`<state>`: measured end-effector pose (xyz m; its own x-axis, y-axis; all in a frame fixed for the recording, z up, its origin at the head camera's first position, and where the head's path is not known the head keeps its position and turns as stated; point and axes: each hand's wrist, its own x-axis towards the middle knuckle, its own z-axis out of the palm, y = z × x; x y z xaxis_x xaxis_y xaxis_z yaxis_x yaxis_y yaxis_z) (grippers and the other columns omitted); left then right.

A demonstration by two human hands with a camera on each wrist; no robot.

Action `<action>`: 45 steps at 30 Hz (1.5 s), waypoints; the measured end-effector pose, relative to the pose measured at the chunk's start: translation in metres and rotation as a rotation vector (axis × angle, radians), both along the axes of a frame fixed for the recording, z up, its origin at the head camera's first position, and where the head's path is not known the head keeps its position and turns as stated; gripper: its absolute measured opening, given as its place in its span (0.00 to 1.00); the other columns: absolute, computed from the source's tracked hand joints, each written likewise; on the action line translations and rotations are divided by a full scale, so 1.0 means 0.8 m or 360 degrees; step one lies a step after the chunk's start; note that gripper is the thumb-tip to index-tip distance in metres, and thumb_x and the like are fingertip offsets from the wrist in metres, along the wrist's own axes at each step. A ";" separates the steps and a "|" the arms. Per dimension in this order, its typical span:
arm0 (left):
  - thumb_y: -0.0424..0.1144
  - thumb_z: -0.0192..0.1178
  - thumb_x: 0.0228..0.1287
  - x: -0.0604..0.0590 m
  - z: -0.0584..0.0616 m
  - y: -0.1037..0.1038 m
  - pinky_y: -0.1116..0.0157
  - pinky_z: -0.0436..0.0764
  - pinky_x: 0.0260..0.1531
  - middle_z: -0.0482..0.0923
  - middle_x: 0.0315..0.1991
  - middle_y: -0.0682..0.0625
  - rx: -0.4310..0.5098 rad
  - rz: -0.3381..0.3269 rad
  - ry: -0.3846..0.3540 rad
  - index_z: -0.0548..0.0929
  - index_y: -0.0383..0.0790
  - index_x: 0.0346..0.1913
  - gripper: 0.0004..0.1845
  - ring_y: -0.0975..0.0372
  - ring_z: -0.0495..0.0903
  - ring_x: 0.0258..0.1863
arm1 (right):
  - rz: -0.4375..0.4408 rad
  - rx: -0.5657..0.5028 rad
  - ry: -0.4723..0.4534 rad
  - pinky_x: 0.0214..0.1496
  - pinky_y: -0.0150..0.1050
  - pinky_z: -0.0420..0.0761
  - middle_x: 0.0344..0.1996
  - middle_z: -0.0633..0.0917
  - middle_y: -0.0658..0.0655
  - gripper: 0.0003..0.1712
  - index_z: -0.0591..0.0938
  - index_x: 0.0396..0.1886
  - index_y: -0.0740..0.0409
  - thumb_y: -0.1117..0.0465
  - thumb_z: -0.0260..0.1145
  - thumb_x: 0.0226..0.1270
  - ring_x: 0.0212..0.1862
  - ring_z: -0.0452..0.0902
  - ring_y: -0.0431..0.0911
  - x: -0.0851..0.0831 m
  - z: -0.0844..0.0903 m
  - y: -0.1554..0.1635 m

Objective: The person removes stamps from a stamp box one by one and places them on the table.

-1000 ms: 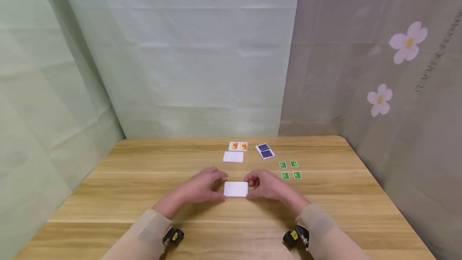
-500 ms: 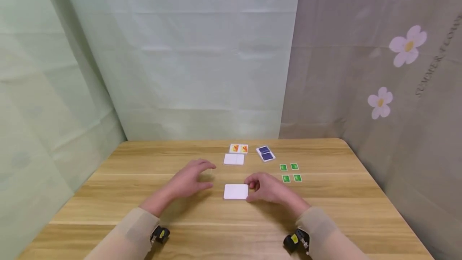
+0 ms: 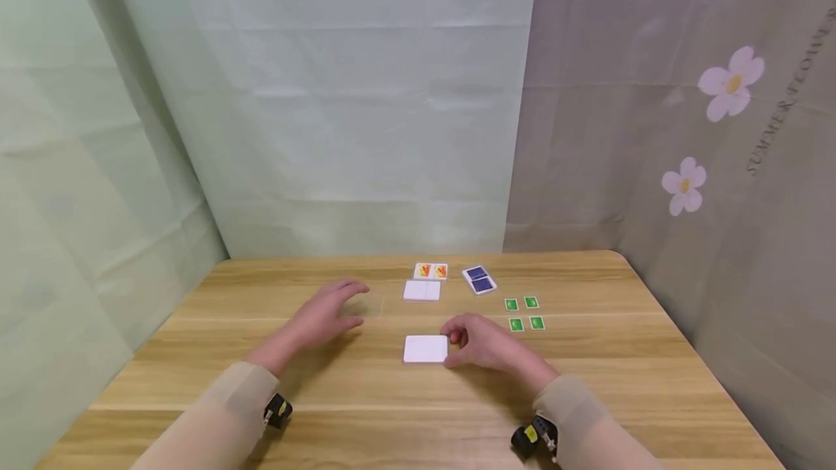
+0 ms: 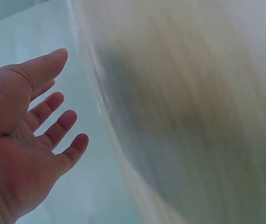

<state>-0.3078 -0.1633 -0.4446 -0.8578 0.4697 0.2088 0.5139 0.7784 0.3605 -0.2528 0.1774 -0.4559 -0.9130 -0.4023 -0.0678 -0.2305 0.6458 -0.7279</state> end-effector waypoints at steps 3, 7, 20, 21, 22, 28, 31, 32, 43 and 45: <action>0.36 0.77 0.70 -0.005 -0.001 -0.007 0.40 0.70 0.75 0.77 0.73 0.36 -0.0022 0.0000 -0.0007 0.80 0.33 0.74 0.32 0.39 0.73 0.74 | -0.0005 0.0005 0.0001 0.46 0.40 0.76 0.40 0.81 0.52 0.22 0.88 0.53 0.55 0.64 0.87 0.61 0.44 0.74 0.48 0.001 -0.001 0.001; 0.37 0.77 0.71 -0.010 -0.003 -0.016 0.38 0.68 0.76 0.76 0.74 0.34 -0.0031 -0.0002 -0.0028 0.77 0.32 0.76 0.35 0.37 0.71 0.75 | -0.0011 0.0014 0.0016 0.46 0.41 0.75 0.40 0.81 0.51 0.22 0.88 0.53 0.54 0.64 0.87 0.61 0.44 0.74 0.48 0.001 0.000 0.000; 0.39 0.75 0.74 -0.020 -0.006 -0.025 0.38 0.63 0.79 0.69 0.79 0.32 -0.0001 0.0003 -0.0183 0.73 0.30 0.79 0.37 0.36 0.66 0.79 | -0.0001 0.0004 0.0013 0.46 0.42 0.75 0.40 0.81 0.52 0.23 0.88 0.53 0.54 0.64 0.87 0.61 0.44 0.74 0.48 0.000 0.003 0.000; 0.40 0.75 0.74 -0.022 -0.007 -0.024 0.38 0.63 0.79 0.69 0.79 0.32 0.0001 0.0007 -0.0192 0.73 0.31 0.79 0.37 0.36 0.66 0.79 | -0.0002 0.0002 0.0012 0.46 0.42 0.75 0.40 0.81 0.52 0.23 0.88 0.53 0.54 0.64 0.87 0.61 0.45 0.74 0.48 0.000 0.003 0.000; 0.40 0.75 0.74 -0.023 -0.007 -0.025 0.38 0.64 0.79 0.69 0.79 0.32 -0.0002 0.0005 -0.0190 0.73 0.30 0.79 0.37 0.36 0.66 0.79 | -0.0004 0.0002 0.0009 0.46 0.42 0.75 0.40 0.81 0.52 0.23 0.88 0.53 0.54 0.65 0.87 0.61 0.45 0.74 0.48 0.000 0.002 0.001; 0.40 0.75 0.74 -0.031 -0.013 -0.032 0.38 0.66 0.77 0.70 0.77 0.30 -0.0043 0.0003 -0.0189 0.75 0.29 0.77 0.36 0.35 0.67 0.78 | 0.0007 -0.0011 -0.0004 0.46 0.41 0.75 0.40 0.81 0.52 0.23 0.88 0.54 0.55 0.64 0.87 0.61 0.45 0.74 0.48 -0.001 0.000 0.001; 0.40 0.75 0.74 -0.034 -0.015 -0.034 0.38 0.66 0.78 0.72 0.76 0.30 -0.0054 -0.0012 -0.0193 0.75 0.29 0.77 0.36 0.35 0.68 0.77 | 0.0009 -0.0014 -0.0001 0.46 0.41 0.75 0.40 0.81 0.52 0.23 0.88 0.54 0.55 0.64 0.87 0.61 0.45 0.74 0.48 -0.001 -0.002 0.001; 0.41 0.75 0.74 -0.035 -0.016 -0.034 0.38 0.66 0.78 0.72 0.76 0.30 -0.0055 -0.0018 -0.0194 0.75 0.28 0.77 0.36 0.35 0.68 0.77 | 0.0009 -0.0013 0.0001 0.46 0.41 0.75 0.40 0.81 0.52 0.23 0.88 0.54 0.55 0.65 0.87 0.61 0.45 0.74 0.48 -0.001 -0.002 0.001; 0.37 0.73 0.75 -0.033 -0.017 -0.037 0.39 0.67 0.78 0.74 0.76 0.31 -0.0005 -0.0009 -0.0231 0.74 0.27 0.78 0.35 0.37 0.70 0.77 | 0.0014 -0.0016 -0.0004 0.46 0.41 0.75 0.40 0.81 0.52 0.22 0.88 0.54 0.55 0.65 0.87 0.61 0.45 0.74 0.48 -0.001 -0.002 0.000; 0.36 0.73 0.75 -0.032 -0.017 -0.037 0.39 0.67 0.77 0.74 0.75 0.31 -0.0008 -0.0006 -0.0217 0.74 0.27 0.77 0.34 0.37 0.71 0.76 | 0.0014 -0.0011 -0.0004 0.46 0.41 0.75 0.40 0.81 0.52 0.22 0.88 0.54 0.55 0.64 0.87 0.61 0.45 0.74 0.48 -0.001 -0.001 0.000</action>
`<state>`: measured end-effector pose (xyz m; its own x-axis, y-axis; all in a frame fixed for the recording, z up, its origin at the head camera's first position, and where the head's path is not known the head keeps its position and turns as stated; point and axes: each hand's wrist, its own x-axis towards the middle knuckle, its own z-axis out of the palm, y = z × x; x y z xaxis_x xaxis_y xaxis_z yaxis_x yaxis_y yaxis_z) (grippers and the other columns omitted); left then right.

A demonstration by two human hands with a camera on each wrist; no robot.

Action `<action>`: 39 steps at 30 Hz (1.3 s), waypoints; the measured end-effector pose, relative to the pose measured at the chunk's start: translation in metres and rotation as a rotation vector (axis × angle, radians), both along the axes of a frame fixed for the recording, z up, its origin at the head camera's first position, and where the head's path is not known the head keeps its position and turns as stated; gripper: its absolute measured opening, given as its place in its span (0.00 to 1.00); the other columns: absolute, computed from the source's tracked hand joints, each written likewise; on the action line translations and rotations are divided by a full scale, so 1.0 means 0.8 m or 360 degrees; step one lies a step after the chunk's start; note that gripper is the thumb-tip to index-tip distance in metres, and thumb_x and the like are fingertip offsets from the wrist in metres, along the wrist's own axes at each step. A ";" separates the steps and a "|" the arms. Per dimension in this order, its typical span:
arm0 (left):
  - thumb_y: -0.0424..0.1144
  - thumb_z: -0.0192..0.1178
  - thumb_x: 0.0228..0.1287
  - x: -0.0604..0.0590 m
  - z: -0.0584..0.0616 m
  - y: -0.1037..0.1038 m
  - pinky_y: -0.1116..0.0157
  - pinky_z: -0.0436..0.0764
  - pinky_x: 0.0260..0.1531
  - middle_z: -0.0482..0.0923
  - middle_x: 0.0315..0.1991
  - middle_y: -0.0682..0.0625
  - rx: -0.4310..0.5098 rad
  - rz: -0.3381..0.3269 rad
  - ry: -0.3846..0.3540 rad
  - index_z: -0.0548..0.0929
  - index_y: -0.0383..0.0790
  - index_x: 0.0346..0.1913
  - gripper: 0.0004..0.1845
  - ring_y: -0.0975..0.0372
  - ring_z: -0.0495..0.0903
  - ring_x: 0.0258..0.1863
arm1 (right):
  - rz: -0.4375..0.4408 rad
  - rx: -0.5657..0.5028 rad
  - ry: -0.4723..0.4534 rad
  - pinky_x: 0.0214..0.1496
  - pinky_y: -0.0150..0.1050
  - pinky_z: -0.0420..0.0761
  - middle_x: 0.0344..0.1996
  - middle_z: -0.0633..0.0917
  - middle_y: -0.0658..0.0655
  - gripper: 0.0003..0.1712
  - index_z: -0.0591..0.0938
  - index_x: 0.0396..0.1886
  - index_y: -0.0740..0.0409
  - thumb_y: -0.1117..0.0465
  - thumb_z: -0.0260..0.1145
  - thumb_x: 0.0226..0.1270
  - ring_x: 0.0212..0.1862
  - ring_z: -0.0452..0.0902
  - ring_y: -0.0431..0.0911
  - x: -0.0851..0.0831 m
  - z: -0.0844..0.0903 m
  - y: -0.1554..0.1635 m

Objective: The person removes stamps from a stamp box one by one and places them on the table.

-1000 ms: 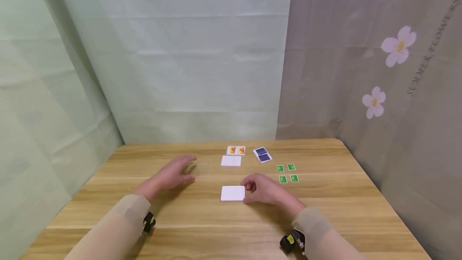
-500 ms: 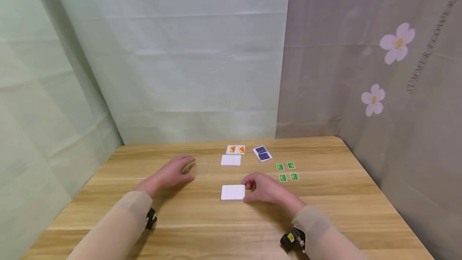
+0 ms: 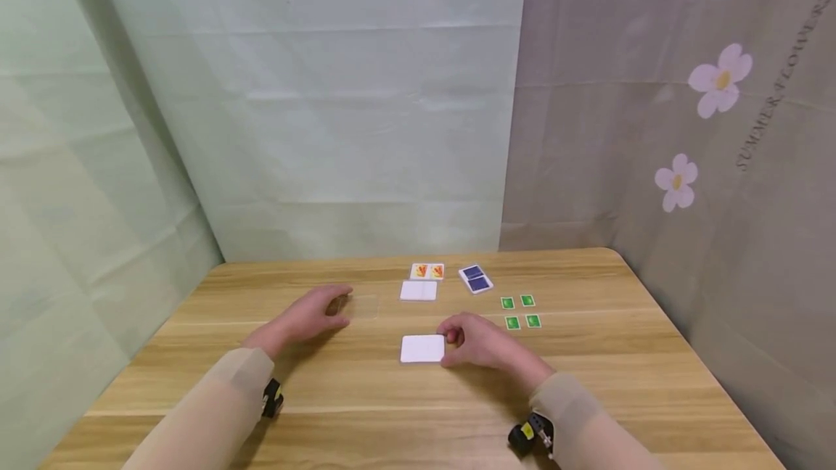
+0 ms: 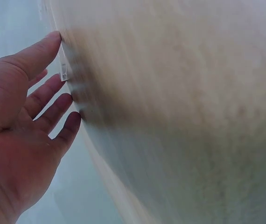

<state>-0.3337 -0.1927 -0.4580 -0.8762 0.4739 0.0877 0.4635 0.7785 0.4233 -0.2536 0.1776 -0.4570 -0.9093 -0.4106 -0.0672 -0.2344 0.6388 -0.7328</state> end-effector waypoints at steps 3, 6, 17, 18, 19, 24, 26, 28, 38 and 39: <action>0.35 0.72 0.76 0.000 -0.001 0.001 0.40 0.67 0.77 0.75 0.75 0.32 -0.0008 0.0008 0.0017 0.75 0.28 0.76 0.32 0.37 0.71 0.76 | 0.0007 0.0006 0.0006 0.45 0.41 0.75 0.40 0.81 0.52 0.22 0.88 0.54 0.55 0.64 0.86 0.62 0.45 0.74 0.48 0.000 0.000 0.000; 0.35 0.72 0.76 0.002 0.000 0.002 0.39 0.68 0.77 0.76 0.74 0.32 -0.0029 0.0010 0.0045 0.76 0.29 0.76 0.30 0.37 0.72 0.75 | 0.0018 0.0001 0.0009 0.45 0.40 0.74 0.40 0.81 0.52 0.22 0.88 0.53 0.55 0.64 0.86 0.62 0.45 0.74 0.48 0.000 -0.001 0.000; 0.39 0.70 0.78 0.006 -0.003 0.002 0.38 0.69 0.75 0.77 0.73 0.33 -0.0045 0.0020 0.0060 0.77 0.34 0.77 0.29 0.37 0.73 0.74 | 0.0021 -0.0017 -0.0001 0.45 0.39 0.74 0.40 0.81 0.52 0.21 0.88 0.53 0.55 0.65 0.86 0.62 0.45 0.74 0.48 -0.001 -0.002 0.000; 0.39 0.70 0.79 0.007 -0.003 0.004 0.38 0.69 0.75 0.77 0.73 0.33 -0.0035 0.0015 0.0058 0.77 0.34 0.77 0.30 0.37 0.73 0.74 | 0.0022 -0.0019 -0.0002 0.45 0.39 0.74 0.40 0.81 0.52 0.21 0.88 0.53 0.55 0.65 0.86 0.62 0.45 0.74 0.48 -0.001 -0.003 0.000; 0.39 0.70 0.79 0.008 -0.002 0.007 0.38 0.70 0.75 0.77 0.73 0.33 -0.0029 0.0007 0.0060 0.77 0.34 0.77 0.30 0.37 0.73 0.74 | 0.0022 -0.0020 -0.0002 0.44 0.39 0.74 0.40 0.81 0.52 0.21 0.88 0.53 0.55 0.65 0.86 0.62 0.45 0.74 0.48 -0.001 -0.003 0.001; 0.40 0.70 0.78 0.015 0.004 0.024 0.39 0.72 0.74 0.80 0.71 0.35 -0.0001 -0.0039 0.0062 0.77 0.35 0.77 0.30 0.39 0.76 0.71 | 0.0033 -0.0026 0.0015 0.44 0.38 0.74 0.40 0.80 0.52 0.21 0.88 0.53 0.56 0.66 0.86 0.61 0.44 0.74 0.48 -0.001 -0.005 0.002; 0.40 0.71 0.78 0.017 0.005 0.031 0.39 0.73 0.73 0.81 0.69 0.35 0.0003 -0.0064 0.0069 0.77 0.35 0.77 0.30 0.41 0.78 0.70 | 0.0037 -0.0031 0.0019 0.43 0.37 0.73 0.40 0.80 0.52 0.21 0.88 0.52 0.56 0.66 0.86 0.61 0.43 0.74 0.48 -0.001 -0.005 0.002; 0.40 0.72 0.78 0.019 0.006 0.038 0.40 0.73 0.73 0.82 0.68 0.35 0.0005 -0.0087 0.0083 0.77 0.35 0.77 0.30 0.42 0.79 0.69 | 0.0036 -0.0032 0.0020 0.43 0.37 0.73 0.40 0.81 0.52 0.21 0.88 0.53 0.56 0.66 0.86 0.61 0.43 0.73 0.48 -0.001 -0.006 0.003; 0.41 0.72 0.77 0.030 0.011 0.066 0.41 0.72 0.74 0.82 0.69 0.37 0.0058 -0.0243 0.0101 0.78 0.34 0.76 0.30 0.42 0.78 0.70 | 0.0037 -0.0023 0.0027 0.43 0.38 0.74 0.40 0.81 0.53 0.22 0.88 0.53 0.56 0.65 0.86 0.62 0.44 0.73 0.48 -0.001 -0.003 0.002; 0.41 0.72 0.77 0.032 0.012 0.069 0.41 0.72 0.74 0.82 0.69 0.37 0.0064 -0.0258 0.0095 0.78 0.34 0.75 0.30 0.42 0.78 0.69 | 0.0039 -0.0023 0.0026 0.43 0.38 0.74 0.40 0.81 0.53 0.22 0.88 0.53 0.56 0.65 0.86 0.62 0.44 0.73 0.48 -0.001 -0.002 0.002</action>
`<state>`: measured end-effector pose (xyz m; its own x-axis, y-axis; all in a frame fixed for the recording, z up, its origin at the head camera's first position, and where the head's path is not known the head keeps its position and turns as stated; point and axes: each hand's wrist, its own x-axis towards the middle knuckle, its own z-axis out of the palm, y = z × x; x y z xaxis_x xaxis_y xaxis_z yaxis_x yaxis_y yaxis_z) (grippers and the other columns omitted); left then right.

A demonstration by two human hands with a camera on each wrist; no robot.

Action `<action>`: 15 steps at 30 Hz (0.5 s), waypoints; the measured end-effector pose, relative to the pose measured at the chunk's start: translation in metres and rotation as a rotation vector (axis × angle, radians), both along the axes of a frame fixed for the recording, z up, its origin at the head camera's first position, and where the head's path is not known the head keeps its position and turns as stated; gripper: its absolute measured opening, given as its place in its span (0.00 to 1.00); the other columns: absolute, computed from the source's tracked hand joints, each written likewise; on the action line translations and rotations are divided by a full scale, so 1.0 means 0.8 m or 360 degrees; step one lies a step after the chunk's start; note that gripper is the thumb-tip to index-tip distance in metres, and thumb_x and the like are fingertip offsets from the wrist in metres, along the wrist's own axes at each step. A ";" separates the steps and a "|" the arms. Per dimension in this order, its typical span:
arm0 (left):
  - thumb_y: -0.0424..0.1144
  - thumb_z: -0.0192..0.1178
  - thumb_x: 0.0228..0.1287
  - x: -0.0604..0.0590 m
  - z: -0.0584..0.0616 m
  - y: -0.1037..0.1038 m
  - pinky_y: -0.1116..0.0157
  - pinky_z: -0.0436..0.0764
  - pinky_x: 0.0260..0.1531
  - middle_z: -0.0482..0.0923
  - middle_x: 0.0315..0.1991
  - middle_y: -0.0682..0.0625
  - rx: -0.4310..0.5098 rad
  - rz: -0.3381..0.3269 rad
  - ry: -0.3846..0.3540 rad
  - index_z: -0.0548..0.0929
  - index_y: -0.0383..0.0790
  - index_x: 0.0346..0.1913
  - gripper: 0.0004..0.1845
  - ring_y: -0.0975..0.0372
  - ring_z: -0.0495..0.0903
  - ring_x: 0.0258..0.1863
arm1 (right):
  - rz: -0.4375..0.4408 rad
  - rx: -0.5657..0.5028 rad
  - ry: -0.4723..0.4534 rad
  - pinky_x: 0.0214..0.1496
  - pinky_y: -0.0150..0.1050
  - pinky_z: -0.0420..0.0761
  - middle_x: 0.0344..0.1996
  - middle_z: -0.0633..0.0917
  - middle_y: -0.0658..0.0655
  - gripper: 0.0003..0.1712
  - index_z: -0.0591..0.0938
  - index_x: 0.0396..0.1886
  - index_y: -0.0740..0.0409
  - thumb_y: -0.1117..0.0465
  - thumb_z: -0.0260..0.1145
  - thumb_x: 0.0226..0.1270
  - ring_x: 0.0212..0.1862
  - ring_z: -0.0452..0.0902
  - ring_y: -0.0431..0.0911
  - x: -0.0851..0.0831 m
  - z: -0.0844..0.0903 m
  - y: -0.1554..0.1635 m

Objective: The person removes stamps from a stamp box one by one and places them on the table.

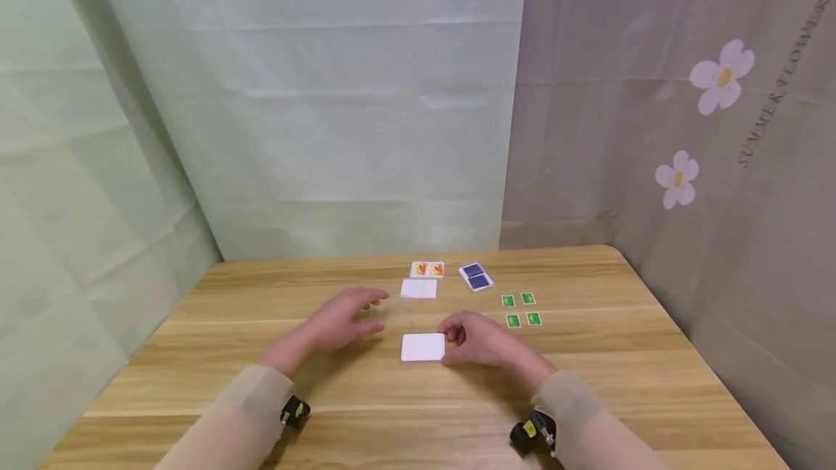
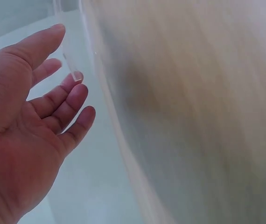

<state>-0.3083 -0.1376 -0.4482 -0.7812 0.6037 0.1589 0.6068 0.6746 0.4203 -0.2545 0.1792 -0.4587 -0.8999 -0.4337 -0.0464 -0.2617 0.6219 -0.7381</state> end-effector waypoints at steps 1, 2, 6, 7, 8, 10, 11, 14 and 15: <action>0.41 0.72 0.77 0.002 0.001 0.002 0.41 0.74 0.73 0.82 0.68 0.38 0.0002 -0.0012 -0.0010 0.79 0.34 0.75 0.30 0.43 0.79 0.68 | 0.0001 -0.0001 -0.0001 0.43 0.38 0.74 0.40 0.81 0.53 0.22 0.88 0.53 0.56 0.65 0.86 0.62 0.44 0.73 0.48 0.000 0.001 0.000; 0.41 0.72 0.76 0.003 0.001 0.005 0.42 0.75 0.71 0.82 0.68 0.38 0.0008 -0.0028 -0.0017 0.79 0.34 0.75 0.30 0.43 0.80 0.67 | 0.0001 -0.0003 -0.0003 0.43 0.38 0.74 0.40 0.81 0.53 0.22 0.88 0.53 0.56 0.65 0.86 0.62 0.44 0.73 0.48 0.000 0.001 0.000; 0.40 0.73 0.76 0.010 0.002 0.014 0.43 0.80 0.66 0.84 0.64 0.38 0.0019 -0.0076 -0.0041 0.80 0.34 0.74 0.29 0.46 0.83 0.61 | 0.0000 -0.0010 -0.0008 0.43 0.38 0.74 0.40 0.81 0.52 0.22 0.88 0.54 0.56 0.65 0.86 0.62 0.44 0.74 0.48 0.000 0.002 0.001; 0.41 0.73 0.76 0.012 0.002 0.015 0.44 0.81 0.65 0.84 0.64 0.39 0.0021 -0.0087 -0.0048 0.80 0.35 0.74 0.29 0.47 0.83 0.60 | 0.0000 -0.0009 -0.0008 0.43 0.38 0.74 0.40 0.81 0.52 0.22 0.88 0.54 0.56 0.65 0.86 0.62 0.44 0.74 0.48 0.000 0.002 0.001; 0.41 0.73 0.76 0.014 0.002 0.017 0.44 0.81 0.64 0.84 0.63 0.38 0.0029 -0.0098 -0.0056 0.80 0.34 0.74 0.29 0.46 0.83 0.59 | 0.0001 -0.0008 -0.0008 0.43 0.38 0.74 0.40 0.81 0.52 0.22 0.88 0.54 0.56 0.65 0.86 0.62 0.44 0.74 0.48 0.000 0.002 0.001; 0.41 0.73 0.76 0.018 0.002 0.020 0.43 0.81 0.64 0.84 0.64 0.38 0.0035 -0.0112 -0.0071 0.81 0.35 0.73 0.28 0.47 0.83 0.59 | 0.0002 -0.0004 -0.0009 0.43 0.38 0.74 0.40 0.81 0.52 0.22 0.88 0.54 0.56 0.65 0.86 0.62 0.44 0.74 0.48 0.000 0.002 0.001; 0.41 0.73 0.76 0.020 0.003 0.022 0.43 0.81 0.64 0.84 0.64 0.39 0.0035 -0.0121 -0.0073 0.81 0.35 0.73 0.28 0.47 0.83 0.59 | 0.0000 -0.0004 -0.0012 0.44 0.38 0.74 0.40 0.81 0.52 0.21 0.88 0.53 0.56 0.65 0.86 0.62 0.44 0.74 0.48 0.000 0.002 0.001; 0.42 0.73 0.75 0.025 0.002 0.026 0.45 0.82 0.62 0.84 0.63 0.40 0.0009 -0.0125 -0.0070 0.82 0.37 0.72 0.27 0.49 0.84 0.58 | -0.0009 -0.0018 -0.0033 0.44 0.39 0.74 0.41 0.81 0.53 0.21 0.88 0.53 0.55 0.65 0.86 0.63 0.44 0.74 0.48 0.000 0.002 0.000; 0.42 0.73 0.76 0.026 0.001 0.027 0.46 0.83 0.62 0.84 0.63 0.41 -0.0008 -0.0124 -0.0065 0.83 0.37 0.71 0.26 0.50 0.84 0.58 | -0.0012 -0.0024 -0.0039 0.44 0.39 0.74 0.41 0.81 0.53 0.21 0.88 0.53 0.55 0.65 0.86 0.63 0.44 0.74 0.49 0.000 0.002 0.000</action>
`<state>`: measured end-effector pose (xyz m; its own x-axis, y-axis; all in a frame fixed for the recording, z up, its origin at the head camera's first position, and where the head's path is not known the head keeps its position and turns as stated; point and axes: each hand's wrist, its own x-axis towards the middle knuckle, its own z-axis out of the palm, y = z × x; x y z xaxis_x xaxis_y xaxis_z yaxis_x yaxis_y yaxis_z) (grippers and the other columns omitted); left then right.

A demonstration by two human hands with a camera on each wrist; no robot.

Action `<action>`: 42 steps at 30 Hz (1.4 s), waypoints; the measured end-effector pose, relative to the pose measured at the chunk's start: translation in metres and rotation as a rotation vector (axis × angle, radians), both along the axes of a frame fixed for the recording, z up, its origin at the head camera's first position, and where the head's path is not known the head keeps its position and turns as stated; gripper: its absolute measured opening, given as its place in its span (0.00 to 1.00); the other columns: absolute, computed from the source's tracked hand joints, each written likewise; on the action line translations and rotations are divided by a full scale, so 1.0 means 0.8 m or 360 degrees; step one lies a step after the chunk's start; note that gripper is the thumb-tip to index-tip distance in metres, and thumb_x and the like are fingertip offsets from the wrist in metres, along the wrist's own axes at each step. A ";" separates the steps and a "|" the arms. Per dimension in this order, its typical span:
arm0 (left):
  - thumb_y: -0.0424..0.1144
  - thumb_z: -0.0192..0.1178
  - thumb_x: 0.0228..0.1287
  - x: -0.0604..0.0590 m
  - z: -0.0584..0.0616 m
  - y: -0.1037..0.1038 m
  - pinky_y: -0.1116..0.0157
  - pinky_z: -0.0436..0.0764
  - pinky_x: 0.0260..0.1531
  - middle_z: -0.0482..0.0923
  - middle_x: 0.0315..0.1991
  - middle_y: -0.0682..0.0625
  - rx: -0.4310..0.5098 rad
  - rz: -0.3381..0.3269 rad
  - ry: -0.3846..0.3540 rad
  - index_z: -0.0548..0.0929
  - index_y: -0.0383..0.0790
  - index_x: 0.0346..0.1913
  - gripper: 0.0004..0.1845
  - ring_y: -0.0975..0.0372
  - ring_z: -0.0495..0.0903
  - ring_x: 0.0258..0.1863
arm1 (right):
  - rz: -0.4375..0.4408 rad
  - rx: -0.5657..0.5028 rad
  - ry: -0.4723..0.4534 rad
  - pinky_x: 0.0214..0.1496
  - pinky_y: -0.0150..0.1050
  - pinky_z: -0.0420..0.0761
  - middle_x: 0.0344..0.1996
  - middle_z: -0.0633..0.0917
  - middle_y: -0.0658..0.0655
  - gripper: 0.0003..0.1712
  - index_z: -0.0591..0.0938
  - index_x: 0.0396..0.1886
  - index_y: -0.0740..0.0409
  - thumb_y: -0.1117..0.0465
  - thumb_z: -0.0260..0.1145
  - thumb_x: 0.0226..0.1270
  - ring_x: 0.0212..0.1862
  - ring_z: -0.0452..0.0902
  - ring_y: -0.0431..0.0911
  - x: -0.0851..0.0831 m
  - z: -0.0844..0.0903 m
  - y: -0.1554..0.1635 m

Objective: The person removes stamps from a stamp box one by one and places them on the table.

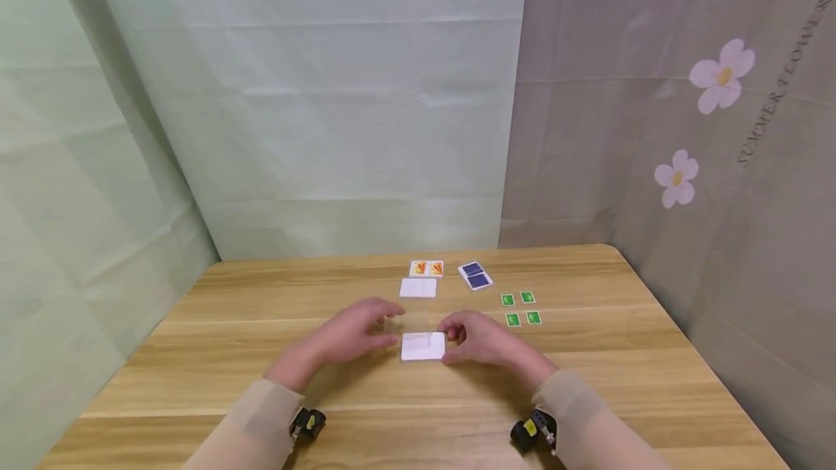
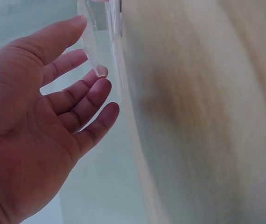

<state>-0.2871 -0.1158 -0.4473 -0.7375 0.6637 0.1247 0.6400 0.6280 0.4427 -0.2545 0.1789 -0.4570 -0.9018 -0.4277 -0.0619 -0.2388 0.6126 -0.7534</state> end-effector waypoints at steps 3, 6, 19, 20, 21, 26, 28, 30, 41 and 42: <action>0.42 0.74 0.75 0.004 0.000 0.004 0.48 0.83 0.61 0.84 0.62 0.43 -0.0033 0.0002 0.0011 0.83 0.39 0.71 0.26 0.53 0.83 0.57 | -0.0001 -0.0014 -0.0004 0.44 0.39 0.74 0.41 0.82 0.54 0.21 0.88 0.54 0.56 0.65 0.85 0.62 0.44 0.74 0.49 0.000 0.000 0.000; 0.42 0.75 0.74 0.008 -0.001 0.007 0.49 0.83 0.60 0.85 0.61 0.43 -0.0045 -0.0015 0.0031 0.84 0.39 0.70 0.26 0.54 0.83 0.55 | 0.0010 -0.0013 0.0015 0.43 0.37 0.75 0.41 0.82 0.53 0.22 0.88 0.54 0.57 0.66 0.85 0.62 0.44 0.74 0.48 0.000 0.000 0.000; 0.44 0.76 0.73 0.013 0.000 0.021 0.54 0.82 0.59 0.85 0.60 0.47 -0.0107 -0.0052 0.0037 0.86 0.41 0.67 0.24 0.59 0.80 0.53 | -0.0018 0.0003 -0.0011 0.46 0.37 0.77 0.42 0.82 0.52 0.23 0.87 0.55 0.58 0.66 0.85 0.62 0.44 0.76 0.47 -0.002 0.000 0.000; 0.45 0.75 0.74 0.013 0.001 0.022 0.54 0.82 0.60 0.85 0.60 0.48 -0.0118 -0.0043 0.0026 0.86 0.42 0.67 0.24 0.60 0.80 0.54 | -0.0024 0.0001 -0.0017 0.46 0.37 0.77 0.42 0.82 0.52 0.23 0.87 0.55 0.58 0.66 0.85 0.62 0.44 0.76 0.48 -0.002 0.001 0.000; 0.45 0.75 0.74 0.014 0.001 0.024 0.54 0.82 0.60 0.85 0.60 0.48 -0.0126 -0.0039 0.0022 0.86 0.42 0.67 0.24 0.59 0.80 0.54 | -0.0027 -0.0001 -0.0020 0.46 0.38 0.77 0.42 0.82 0.53 0.23 0.87 0.55 0.58 0.66 0.85 0.62 0.45 0.76 0.48 -0.002 0.001 -0.001; 0.46 0.77 0.73 0.014 0.001 0.027 0.55 0.82 0.61 0.85 0.59 0.49 -0.0157 -0.0032 -0.0008 0.87 0.44 0.67 0.24 0.60 0.81 0.56 | -0.0029 -0.0012 -0.0039 0.47 0.38 0.77 0.43 0.82 0.53 0.25 0.87 0.57 0.59 0.66 0.86 0.62 0.45 0.76 0.48 -0.001 0.000 0.000; 0.46 0.77 0.72 0.014 0.000 0.028 0.56 0.83 0.60 0.85 0.58 0.50 -0.0165 -0.0034 -0.0013 0.87 0.44 0.66 0.24 0.61 0.81 0.55 | -0.0024 -0.0018 -0.0044 0.47 0.39 0.77 0.43 0.82 0.53 0.26 0.86 0.58 0.59 0.65 0.86 0.62 0.45 0.76 0.48 0.000 0.001 -0.001; 0.46 0.77 0.72 0.015 -0.001 0.028 0.57 0.83 0.59 0.85 0.58 0.50 -0.0176 -0.0034 -0.0007 0.87 0.44 0.66 0.24 0.61 0.81 0.54 | -0.0021 -0.0018 -0.0043 0.47 0.39 0.77 0.44 0.82 0.53 0.27 0.86 0.59 0.59 0.65 0.86 0.61 0.46 0.75 0.48 0.000 0.001 -0.001; 0.47 0.80 0.69 0.017 -0.005 0.034 0.61 0.83 0.55 0.84 0.56 0.50 -0.0203 -0.0034 0.0003 0.87 0.43 0.66 0.26 0.63 0.80 0.50 | 0.0023 -0.0019 -0.0021 0.47 0.39 0.76 0.43 0.82 0.53 0.26 0.86 0.59 0.59 0.63 0.86 0.63 0.46 0.75 0.48 -0.001 0.002 0.000; 0.46 0.80 0.69 0.017 -0.006 0.035 0.61 0.83 0.55 0.84 0.57 0.50 -0.0201 -0.0037 0.0006 0.87 0.43 0.66 0.26 0.63 0.79 0.50 | 0.0023 -0.0023 -0.0023 0.47 0.39 0.76 0.43 0.82 0.53 0.26 0.86 0.59 0.59 0.63 0.86 0.63 0.45 0.75 0.49 -0.001 0.002 0.000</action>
<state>-0.2738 -0.0880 -0.4519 -0.7213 0.6913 0.0421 0.6567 0.6634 0.3586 -0.2551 0.1791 -0.4553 -0.8945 -0.4418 -0.0685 -0.2367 0.5980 -0.7658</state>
